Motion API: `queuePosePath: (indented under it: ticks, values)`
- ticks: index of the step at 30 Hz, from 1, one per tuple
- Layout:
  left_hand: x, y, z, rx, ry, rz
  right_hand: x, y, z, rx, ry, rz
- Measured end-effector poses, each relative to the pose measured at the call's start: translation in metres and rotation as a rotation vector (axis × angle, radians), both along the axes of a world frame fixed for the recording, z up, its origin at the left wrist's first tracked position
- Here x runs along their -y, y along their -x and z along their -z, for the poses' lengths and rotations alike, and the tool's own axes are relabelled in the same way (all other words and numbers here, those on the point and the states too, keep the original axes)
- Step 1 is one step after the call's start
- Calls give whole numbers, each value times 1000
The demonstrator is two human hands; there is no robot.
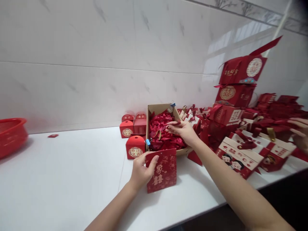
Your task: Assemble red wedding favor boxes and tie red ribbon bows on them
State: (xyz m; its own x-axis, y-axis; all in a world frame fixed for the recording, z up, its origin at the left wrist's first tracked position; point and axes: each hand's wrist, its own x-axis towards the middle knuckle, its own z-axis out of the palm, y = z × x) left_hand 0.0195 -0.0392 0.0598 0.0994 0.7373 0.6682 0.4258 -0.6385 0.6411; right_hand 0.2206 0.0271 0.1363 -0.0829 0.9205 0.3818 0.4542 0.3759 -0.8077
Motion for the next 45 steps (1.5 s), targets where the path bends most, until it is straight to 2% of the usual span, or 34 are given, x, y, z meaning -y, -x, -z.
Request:
queuePosePath:
  ticks: [1, 3, 5, 8, 10, 12, 14, 18, 22, 27, 30, 33, 37, 40, 43, 45]
  values:
    - [-1, 0, 0, -5, -4, -11, 18, -8, 5, -116, -24, -17]
    - [-3, 0, 0, -14, -7, -30, 58, -24, 22, -528, -15, -184]
    - [-5, 0, 0, -18, -7, -38, 96, -44, 43, -621, 95, -277]
    - [-7, 0, 0, -21, -26, -36, 133, -77, 69, -627, 245, -247]
    - [-10, -1, -1, -26, -52, -32, 141, -98, 76, -741, 229, -118]
    - [-13, -2, -2, -32, -76, -27, 139, -110, 75, -896, 165, -3]
    - [-18, -3, -4, -31, -100, -22, 136, -108, 71, -957, 162, -10]
    - [-19, -5, -6, -21, -139, -13, 134, -73, 66, -845, 234, -266]
    - [-11, -5, -6, -18, -141, -6, 129, -35, 52, -756, 166, -394]
    - [-5, 2, -5, -47, -108, -87, 93, 6, 16, -725, 58, -523]
    - [-7, 7, -3, -76, -94, -117, 70, 29, 6, -812, 95, -606]
    - [-9, 9, -3, -117, -116, -159, 58, 43, 16, -932, 153, -698]
    - [-2, 7, -15, -160, -417, -258, 55, 50, 39, -1054, 209, -765]
    - [13, 2, -33, -211, -539, -202, 59, 51, 49, -1081, 213, -773]
    - [27, -5, -50, -259, -483, -113, 64, 53, 54, -1054, 211, -814]
    - [31, -8, -55, -259, -483, -75, 67, 53, 57, -1018, 216, -846]
